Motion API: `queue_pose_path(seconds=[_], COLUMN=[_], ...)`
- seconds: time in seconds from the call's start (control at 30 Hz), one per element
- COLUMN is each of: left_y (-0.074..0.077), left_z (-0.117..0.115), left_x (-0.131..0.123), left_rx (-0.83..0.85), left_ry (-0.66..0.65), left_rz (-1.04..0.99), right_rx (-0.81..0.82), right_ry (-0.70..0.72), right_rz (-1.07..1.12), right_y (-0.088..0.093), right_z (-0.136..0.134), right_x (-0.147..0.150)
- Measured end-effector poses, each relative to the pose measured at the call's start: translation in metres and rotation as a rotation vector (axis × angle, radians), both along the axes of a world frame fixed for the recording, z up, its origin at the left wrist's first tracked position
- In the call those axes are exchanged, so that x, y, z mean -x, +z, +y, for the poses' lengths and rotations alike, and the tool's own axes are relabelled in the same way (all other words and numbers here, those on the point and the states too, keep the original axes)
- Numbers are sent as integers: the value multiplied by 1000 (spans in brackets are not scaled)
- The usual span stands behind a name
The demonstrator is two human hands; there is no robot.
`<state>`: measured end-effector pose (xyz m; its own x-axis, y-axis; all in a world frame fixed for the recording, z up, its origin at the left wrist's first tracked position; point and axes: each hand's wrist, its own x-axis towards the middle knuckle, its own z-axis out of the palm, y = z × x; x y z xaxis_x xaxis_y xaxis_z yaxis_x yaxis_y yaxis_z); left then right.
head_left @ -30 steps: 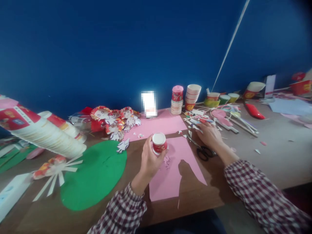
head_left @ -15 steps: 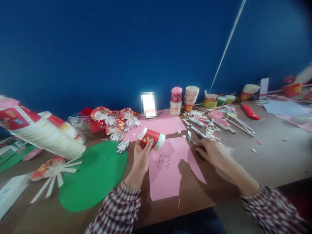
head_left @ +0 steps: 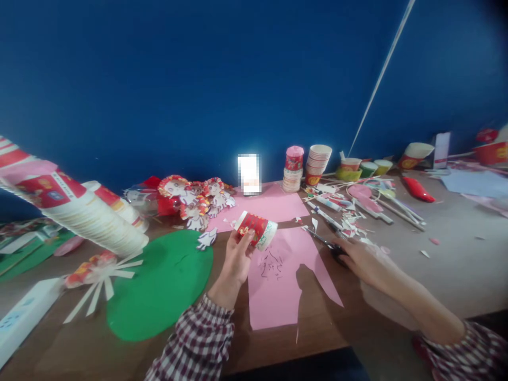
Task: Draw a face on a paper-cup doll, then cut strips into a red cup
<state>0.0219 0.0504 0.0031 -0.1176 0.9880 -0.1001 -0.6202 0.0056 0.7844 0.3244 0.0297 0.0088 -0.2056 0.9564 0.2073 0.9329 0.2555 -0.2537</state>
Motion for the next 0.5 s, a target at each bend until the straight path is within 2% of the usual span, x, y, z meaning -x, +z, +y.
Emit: queue_pose_path(seconds=[0.1, 0.23, 0.3, 0.37, 0.5], left_y=[2, 3, 3, 2, 2], left_z=[-2, -5, -7, -9, -13], left_x=[0, 1, 1, 1, -3], left_rx=[-7, -2, 31, 68, 49], left_ry=[-39, -130, -189, -246, -318], left_rz=[-34, -138, -176, -198, -222], right_rx=[111, 401, 529, 537, 403], right_ry=[1, 81, 96, 154, 238], right_rz=[209, 913, 1119, 1166, 1055], right_y=[7, 22, 28, 31, 27], right_z=[3, 5, 7, 11, 24], right_x=[-3, 10, 28, 52, 99])
